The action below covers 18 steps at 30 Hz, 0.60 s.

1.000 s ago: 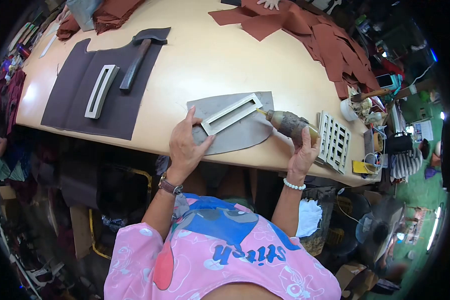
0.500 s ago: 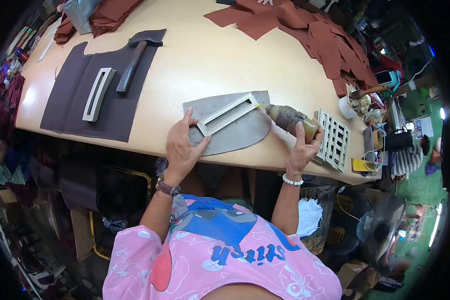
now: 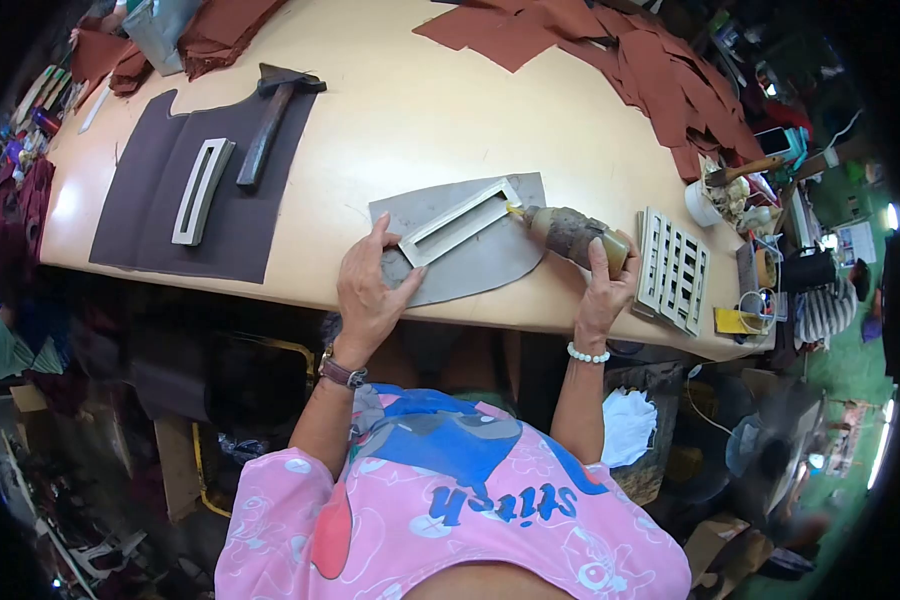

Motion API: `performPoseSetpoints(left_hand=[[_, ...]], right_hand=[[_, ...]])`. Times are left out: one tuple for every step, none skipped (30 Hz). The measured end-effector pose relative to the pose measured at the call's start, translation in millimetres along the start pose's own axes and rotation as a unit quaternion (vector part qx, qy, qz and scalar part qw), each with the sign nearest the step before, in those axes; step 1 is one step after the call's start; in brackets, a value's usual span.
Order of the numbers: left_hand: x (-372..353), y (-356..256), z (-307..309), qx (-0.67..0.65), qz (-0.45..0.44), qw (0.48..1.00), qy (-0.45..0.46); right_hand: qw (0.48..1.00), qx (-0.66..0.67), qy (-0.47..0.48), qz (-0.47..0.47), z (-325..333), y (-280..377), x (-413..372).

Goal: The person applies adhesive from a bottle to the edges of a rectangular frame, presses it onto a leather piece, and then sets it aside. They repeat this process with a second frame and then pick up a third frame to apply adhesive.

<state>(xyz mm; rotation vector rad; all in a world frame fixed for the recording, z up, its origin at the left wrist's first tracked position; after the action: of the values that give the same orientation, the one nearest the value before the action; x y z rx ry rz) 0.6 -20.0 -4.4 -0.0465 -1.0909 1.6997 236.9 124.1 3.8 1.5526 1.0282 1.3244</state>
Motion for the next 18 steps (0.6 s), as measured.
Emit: performPoseSetpoints(left_hand=[[0.2, 0.2, -0.7, -0.003, 0.002, 1.0, 0.0], [0.0, 0.8, -1.3, -0.006, 0.005, 1.0, 0.0], [-0.4, 1.0, -1.2, -0.008, 0.008, 1.0, 0.001], [-0.4, 1.0, -0.4, -0.017, 0.01, 1.0, 0.004], [-0.2, 0.9, 0.1, -0.026, 0.011, 1.0, 0.006], [0.0, 0.9, 0.6, -0.036, 0.013, 0.999, 0.008], [0.0, 1.4, 0.7, -0.048, 0.025, 0.998, 0.011], [-0.3, 2.4, 0.2, -0.061, 0.038, 0.997, 0.013], [-0.5, 3.7, -0.2, -0.074, 0.05, 0.996, 0.016], [-0.3, 5.2, -0.7, -0.085, 0.054, 0.995, 0.014], [0.1, 6.8, -1.5, -0.095, 0.058, 0.994, 0.012], [0.2, 8.3, -2.0, -0.106, 0.062, 0.992, 0.009], [0.1, 9.3, -2.3, -0.11, 0.063, 0.992, 0.011], [0.3, 10.0, -2.6, -0.115, 0.064, 0.991, 0.012], [0.1, 10.3, -2.7, -0.119, 0.065, 0.991, 0.014], [-0.2, 10.0, -2.5, -0.118, 0.066, 0.991, 0.014], [-0.1, 9.3, -2.2, -0.117, 0.066, 0.991, 0.015], [0.8, 9.3, -1.8, -0.116, 0.066, 0.991, 0.014]], right_hand=[[1.0, 0.001, 0.006, -0.005, -0.7, 0.7, -3.0], [1.0, 0.006, 0.01, -0.015, -1.9, 1.3, -7.0], [0.999, 0.011, 0.015, -0.026, -3.6, 2.2, -12.6], [0.999, 0.016, 0.02, -0.037, -6.2, 3.4, -18.2], [0.999, 0.02, 0.027, -0.034, -9.2, 5.4, -23.6], [0.999, 0.023, 0.035, -0.032, -12.3, 8.1, -29.4], [0.998, 0.026, 0.042, -0.029, -15.1, 11.6, -35.3], [0.998, 0.021, 0.052, -0.039, -17.6, 16.3, -41.1], [0.997, 0.022, 0.059, -0.044, -20.7, 20.0, -47.0], [0.996, 0.022, 0.065, -0.048, -23.9, 23.3, -52.9], [0.996, 0.023, 0.072, -0.053, -26.2, 24.9, -58.6], [0.996, 0.017, 0.08, -0.047, -27.2, 22.8, -64.5], [0.994, 0.021, 0.089, -0.057, -29.2, 24.0, -70.2], [0.993, 0.026, 0.097, -0.065, -31.8, 26.1, -75.8], [0.991, 0.03, 0.105, -0.074, -34.5, 28.3, -80.2], [0.989, 0.045, 0.115, -0.081, -37.0, 30.3, -83.1], [0.987, 0.048, 0.115, -0.097, -36.6, 31.4, -82.9], [0.986, 0.052, 0.114, -0.112, -36.5, 32.3, -81.8]])
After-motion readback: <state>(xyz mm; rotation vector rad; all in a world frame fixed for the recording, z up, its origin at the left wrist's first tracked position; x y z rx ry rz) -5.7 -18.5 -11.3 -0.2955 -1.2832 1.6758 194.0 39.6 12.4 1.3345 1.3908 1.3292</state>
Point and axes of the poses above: each hand's wrist, its own x-axis towards the middle knuckle, its own z-axis out of the back of the hand, y = z × x, the point moved 1 cm from there along x, towards the middle knuckle, and after that the axes turned 1 degree about y, right-handed, at the moved point
